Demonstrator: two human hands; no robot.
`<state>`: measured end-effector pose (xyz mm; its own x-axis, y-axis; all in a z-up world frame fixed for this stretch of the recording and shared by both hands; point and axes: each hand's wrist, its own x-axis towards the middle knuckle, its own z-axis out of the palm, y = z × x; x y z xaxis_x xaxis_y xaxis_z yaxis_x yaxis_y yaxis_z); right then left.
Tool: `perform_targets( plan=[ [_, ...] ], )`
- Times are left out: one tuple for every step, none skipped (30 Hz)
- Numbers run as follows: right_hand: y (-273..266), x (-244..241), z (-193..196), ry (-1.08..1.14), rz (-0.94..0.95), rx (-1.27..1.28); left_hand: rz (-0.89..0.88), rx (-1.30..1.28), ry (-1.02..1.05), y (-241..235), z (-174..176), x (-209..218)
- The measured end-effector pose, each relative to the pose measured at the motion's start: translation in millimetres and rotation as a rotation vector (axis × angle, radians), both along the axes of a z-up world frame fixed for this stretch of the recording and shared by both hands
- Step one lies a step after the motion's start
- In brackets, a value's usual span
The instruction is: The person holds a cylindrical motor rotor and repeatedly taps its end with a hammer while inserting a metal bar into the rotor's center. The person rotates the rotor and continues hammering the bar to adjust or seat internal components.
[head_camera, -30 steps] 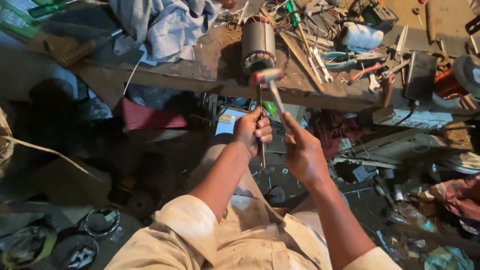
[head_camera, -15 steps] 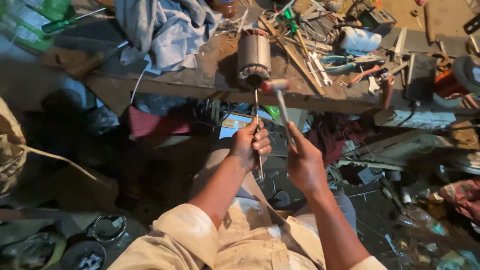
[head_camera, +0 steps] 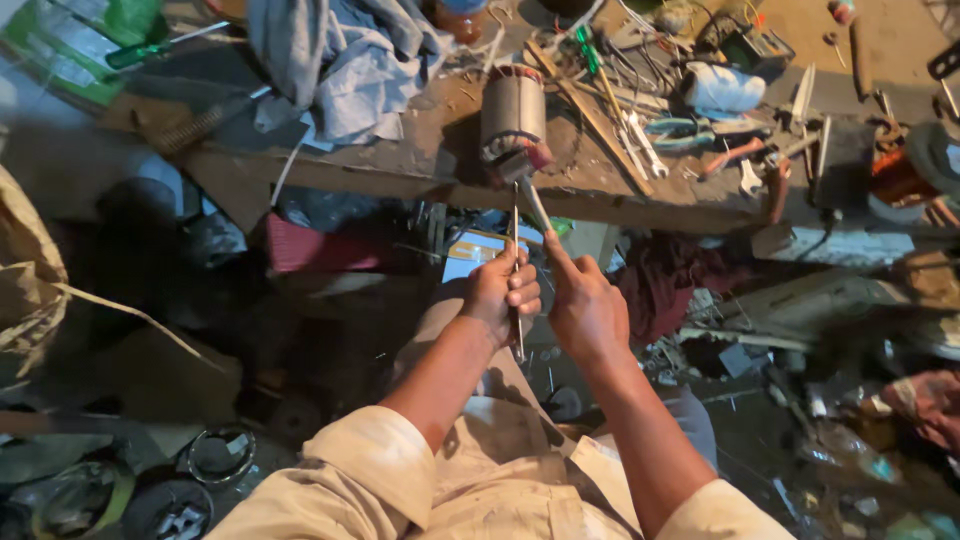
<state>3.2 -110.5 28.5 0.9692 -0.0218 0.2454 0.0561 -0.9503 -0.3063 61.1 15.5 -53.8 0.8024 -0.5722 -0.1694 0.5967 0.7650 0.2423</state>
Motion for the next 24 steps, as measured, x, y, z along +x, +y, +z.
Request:
perform_targets(
  plan=[
    [-3.1, 0.4, -0.9, -0.023, 0.015, 0.001, 0.008, -0.006, -0.006, -0.7, 0.7, -2.7],
    [-5.9, 0.7, -1.8, -0.004, 0.006, -0.009, -0.007, 0.001, 0.011, -0.6, 0.7, -6.9],
    [-5.8, 3.2, -2.4, 0.011, 0.002, -0.015, -0.016, 0.012, 0.024, 3.5, 0.7, -10.2],
    [-5.5, 5.3, -2.6, 0.027, -0.001, -0.021, -0.024, 0.024, 0.037, 7.5, 0.9, -11.5],
    [-4.4, 6.9, -3.3, 0.019, 0.008, -0.022, -0.018, 0.017, 0.028, 11.5, 0.7, -11.5],
    [-3.4, 7.6, -4.0, 0.01, 0.016, -0.023, -0.011, 0.009, 0.019, 14.9, 0.3, -11.9],
    [-5.4, 5.5, -4.4, 0.009, 0.025, -0.031, -0.004, -0.005, 0.018, 13.6, -0.8, -14.7],
    [-7.3, 2.7, -4.4, 0.021, 0.021, -0.041, -0.021, -0.035, 0.025, 11.9, -1.4, -18.9],
    [-5.8, 4.4, -3.9, 0.024, 0.025, -0.046, -0.032, -0.06, 0.021, 13.8, 0.1, -19.5],
    [-4.5, 6.1, -2.7, 0.026, 0.028, -0.051, -0.043, -0.085, 0.018, 15.5, 2.4, -21.0],
    [-2.7, 5.9, -1.8, 0.011, 0.03, -0.057, -0.028, -0.032, 0.011, 18.1, 5.0, -26.7],
    [-1.7, 6.7, -0.8, -0.004, 0.032, -0.063, -0.013, 0.02, 0.005, 20.6, 7.6, -33.8],
    [-4.2, 8.7, 0.7, -0.021, 0.03, -0.076, -0.003, 0.067, -0.004, 19.7, 9.6, -40.1],
    [-7.7, 11.7, 2.2, -0.021, 0.008, -0.087, -0.044, 0.095, 0.005, 20.4, 10.4, -48.8],
    [-8.1, 11.3, 1.8, -0.009, -0.011, -0.088, -0.084, 0.133, 0.026, 26.7, 10.2, -62.4],
    [-8.4, 10.9, 0.7, 0.003, -0.03, -0.089, -0.125, 0.171, 0.047, 32.4, 10.3, -70.2],
    [-10.3, 9.7, -1.1, 0.005, -0.04, -0.048, -0.092, 0.215, 0.03, 35.9, 9.0, -73.4],
    [-12.4, 7.8, -3.3, 0.007, -0.051, -0.007, -0.06, 0.259, 0.012, 39.5, 7.5, -75.6],
    [-16.9, 6.0, -3.6, 0.005, -0.061, 0.028, -0.027, 0.296, -0.009, 39.3, 7.3, -76.1],
    [-21.3, 2.5, -3.8, -0.043, -0.019, 0.101, -0.038, 0.324, -0.033, 38.5, 7.9, -76.5],
    [-23.7, 2.9, -3.4, -0.102, 0.031, 0.179, -0.042, 0.356, -0.066, 39.1, 10.1, -71.5],
    [-26.3, 1.7, -3.0, -0.16, 0.08, 0.257, -0.046, 0.388, -0.099, 39.3, 12.9, -68.7],
    [-28.5, 0.3, -3.0, -0.199, 0.1, 0.316, -0.047, 0.403, -0.109, 39.2, 16.0, -65.2],
    [-31.2, -1.6, -3.5, -0.237, 0.119, 0.374, -0.047, 0.417, -0.119, 37.3, 18.9, -62.5]
  ],
)
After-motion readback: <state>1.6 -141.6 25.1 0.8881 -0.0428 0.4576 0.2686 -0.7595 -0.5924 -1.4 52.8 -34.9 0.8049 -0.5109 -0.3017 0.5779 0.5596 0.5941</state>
